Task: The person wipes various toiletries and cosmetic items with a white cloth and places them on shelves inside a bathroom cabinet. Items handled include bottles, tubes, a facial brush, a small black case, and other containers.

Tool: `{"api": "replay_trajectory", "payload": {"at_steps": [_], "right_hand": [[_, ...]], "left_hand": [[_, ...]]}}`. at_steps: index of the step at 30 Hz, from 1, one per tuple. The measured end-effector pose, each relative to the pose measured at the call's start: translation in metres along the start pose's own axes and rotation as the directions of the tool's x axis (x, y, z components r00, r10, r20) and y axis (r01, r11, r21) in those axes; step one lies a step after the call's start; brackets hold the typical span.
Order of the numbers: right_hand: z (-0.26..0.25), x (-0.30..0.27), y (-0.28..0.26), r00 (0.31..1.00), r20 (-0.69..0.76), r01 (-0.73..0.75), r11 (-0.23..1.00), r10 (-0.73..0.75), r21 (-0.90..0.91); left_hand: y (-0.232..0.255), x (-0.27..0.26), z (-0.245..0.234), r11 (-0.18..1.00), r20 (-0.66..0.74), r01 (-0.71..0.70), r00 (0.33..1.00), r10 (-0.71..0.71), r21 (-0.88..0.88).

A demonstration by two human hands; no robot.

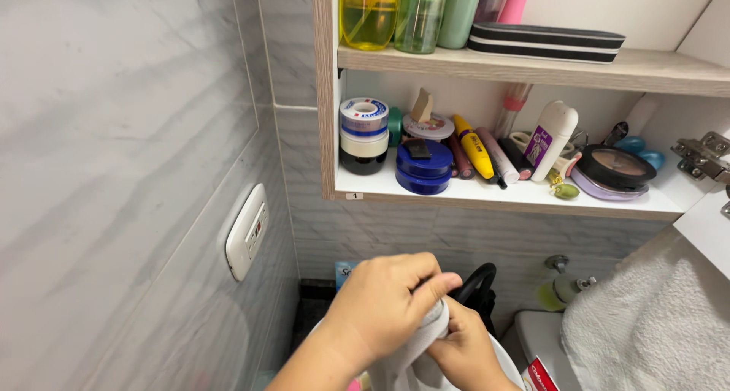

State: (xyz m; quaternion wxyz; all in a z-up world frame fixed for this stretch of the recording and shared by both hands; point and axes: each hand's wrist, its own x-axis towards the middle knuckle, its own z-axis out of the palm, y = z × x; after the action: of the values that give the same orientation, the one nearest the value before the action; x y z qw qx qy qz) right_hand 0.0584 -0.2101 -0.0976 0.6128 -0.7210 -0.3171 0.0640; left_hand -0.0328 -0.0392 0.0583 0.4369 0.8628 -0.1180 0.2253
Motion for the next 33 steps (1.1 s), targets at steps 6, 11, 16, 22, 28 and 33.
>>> {"api": "replay_trajectory", "payload": {"at_steps": [6,11,16,22,28,33], "right_hand": [[-0.005,0.005,0.020,0.991,-0.028,0.130,0.982,-0.127,0.138],[-0.012,0.011,0.010,0.960,-0.002,0.279,0.950,-0.281,0.138],[-0.022,0.018,-0.034,0.960,-0.024,0.279,0.957,-0.278,0.077],[-0.014,0.021,-0.060,0.986,-0.024,0.165,0.980,-0.163,0.113],[0.003,0.015,-0.048,0.999,0.032,-0.019,0.967,0.011,0.255],[0.012,0.012,-0.033,0.975,-0.223,-0.020,1.000,0.023,0.016]], "left_hand": [[0.000,-0.002,0.012,0.977,0.015,-0.175,0.985,0.174,0.118],[0.007,-0.001,-0.003,0.993,0.082,0.002,0.997,0.008,-0.117],[0.018,-0.001,-0.011,0.991,-0.112,-0.117,0.988,0.110,-0.058],[0.029,0.008,-0.023,0.978,-0.303,-0.207,0.930,0.207,0.031],[0.009,0.015,-0.019,0.941,-0.442,-0.196,0.895,0.057,-0.277],[-0.008,0.024,0.018,0.432,-0.383,-0.179,0.807,-0.450,-0.884]]}}
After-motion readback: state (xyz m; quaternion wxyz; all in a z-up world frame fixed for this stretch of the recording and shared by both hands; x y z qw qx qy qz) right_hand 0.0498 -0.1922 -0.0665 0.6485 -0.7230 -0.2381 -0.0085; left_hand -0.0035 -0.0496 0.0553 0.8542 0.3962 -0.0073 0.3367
